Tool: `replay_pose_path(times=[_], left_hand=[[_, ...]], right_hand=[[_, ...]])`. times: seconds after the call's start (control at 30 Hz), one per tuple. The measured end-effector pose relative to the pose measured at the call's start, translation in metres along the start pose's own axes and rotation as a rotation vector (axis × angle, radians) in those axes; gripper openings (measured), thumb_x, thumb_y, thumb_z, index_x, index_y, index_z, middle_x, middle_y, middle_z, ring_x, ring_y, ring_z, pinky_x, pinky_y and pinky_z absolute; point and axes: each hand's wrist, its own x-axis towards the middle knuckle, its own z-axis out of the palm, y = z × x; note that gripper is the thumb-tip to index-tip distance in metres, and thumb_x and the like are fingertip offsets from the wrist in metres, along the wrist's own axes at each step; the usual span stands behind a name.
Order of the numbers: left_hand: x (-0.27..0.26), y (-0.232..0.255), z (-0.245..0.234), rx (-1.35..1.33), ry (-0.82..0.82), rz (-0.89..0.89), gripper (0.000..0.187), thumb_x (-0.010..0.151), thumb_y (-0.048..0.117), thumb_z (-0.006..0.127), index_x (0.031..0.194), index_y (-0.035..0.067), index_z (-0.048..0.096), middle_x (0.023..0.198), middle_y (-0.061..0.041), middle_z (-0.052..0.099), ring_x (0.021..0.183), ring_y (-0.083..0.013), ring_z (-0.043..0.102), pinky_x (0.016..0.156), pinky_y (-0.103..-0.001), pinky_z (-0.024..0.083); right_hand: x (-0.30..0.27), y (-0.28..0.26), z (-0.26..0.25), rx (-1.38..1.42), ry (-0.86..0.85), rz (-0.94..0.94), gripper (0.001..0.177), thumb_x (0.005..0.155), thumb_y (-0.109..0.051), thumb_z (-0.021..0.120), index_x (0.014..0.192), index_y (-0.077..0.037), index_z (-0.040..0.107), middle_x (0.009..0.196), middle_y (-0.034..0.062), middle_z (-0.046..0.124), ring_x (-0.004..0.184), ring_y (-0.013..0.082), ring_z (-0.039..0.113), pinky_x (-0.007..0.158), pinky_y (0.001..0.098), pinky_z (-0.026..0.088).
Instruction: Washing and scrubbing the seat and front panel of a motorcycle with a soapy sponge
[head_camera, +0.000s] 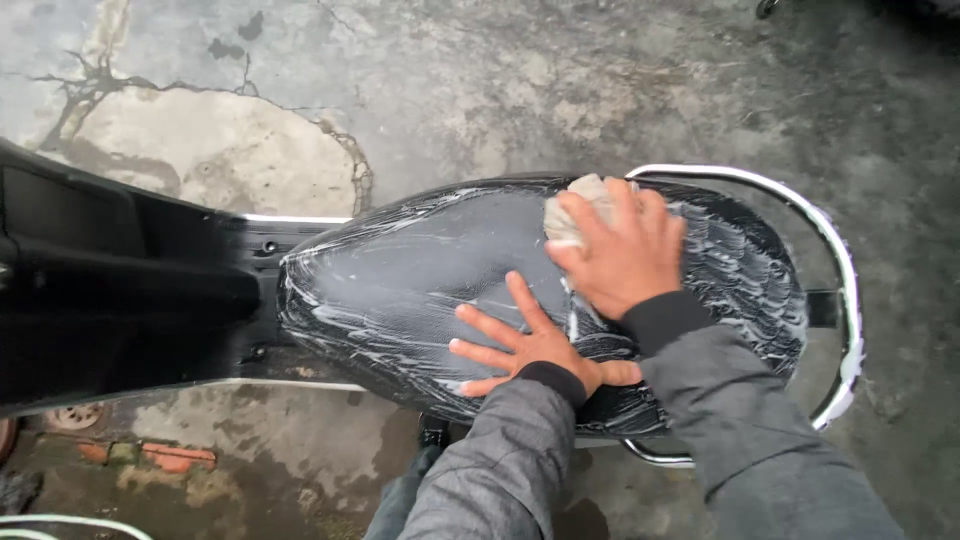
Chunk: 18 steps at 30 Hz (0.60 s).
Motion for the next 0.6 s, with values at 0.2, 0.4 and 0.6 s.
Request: replay_pose_path(times=[0.2, 0.4, 0.6], left_hand=[[-0.006, 0.000, -0.012, -0.011, -0.035, 0.013, 0.140, 0.051, 0.046, 0.080, 0.137, 0.030, -0.029, 0.138, -0.026, -0.038, 0.128, -0.0510, -0.026, 0.094, -0.073, -0.003], [-0.001, 0.007, -0.012, 0.022, -0.019, 0.022, 0.141, 0.049, 0.049, 0.079, 0.137, 0.030, -0.030, 0.138, -0.026, -0.038, 0.129, -0.0514, -0.026, 0.094, -0.073, 0.000], [-0.005, 0.009, -0.015, 0.085, -0.038, 0.029, 0.143, 0.047, 0.053, 0.078, 0.136, 0.030, -0.030, 0.138, -0.026, -0.038, 0.129, -0.0518, -0.025, 0.093, -0.073, 0.002]], right_hand=[[-0.021, 0.021, -0.003, 0.042, -0.058, -0.018, 0.049, 0.077, -0.048, 0.059, 0.121, -0.026, 0.057, 0.121, 0.0172, 0.044, 0.110, 0.0458, 0.032, 0.080, 0.0578, 0.030], [-0.022, 0.052, -0.018, 0.075, -0.006, -0.093, 0.050, 0.076, -0.047, 0.060, 0.120, -0.024, 0.056, 0.123, 0.0189, 0.043, 0.111, 0.0454, 0.033, 0.085, 0.0569, 0.028], [-0.028, 0.052, -0.039, 0.087, 0.017, -0.137, 0.051, 0.076, -0.046, 0.061, 0.120, -0.023, 0.056, 0.125, 0.0206, 0.042, 0.113, 0.0450, 0.034, 0.090, 0.0561, 0.026]])
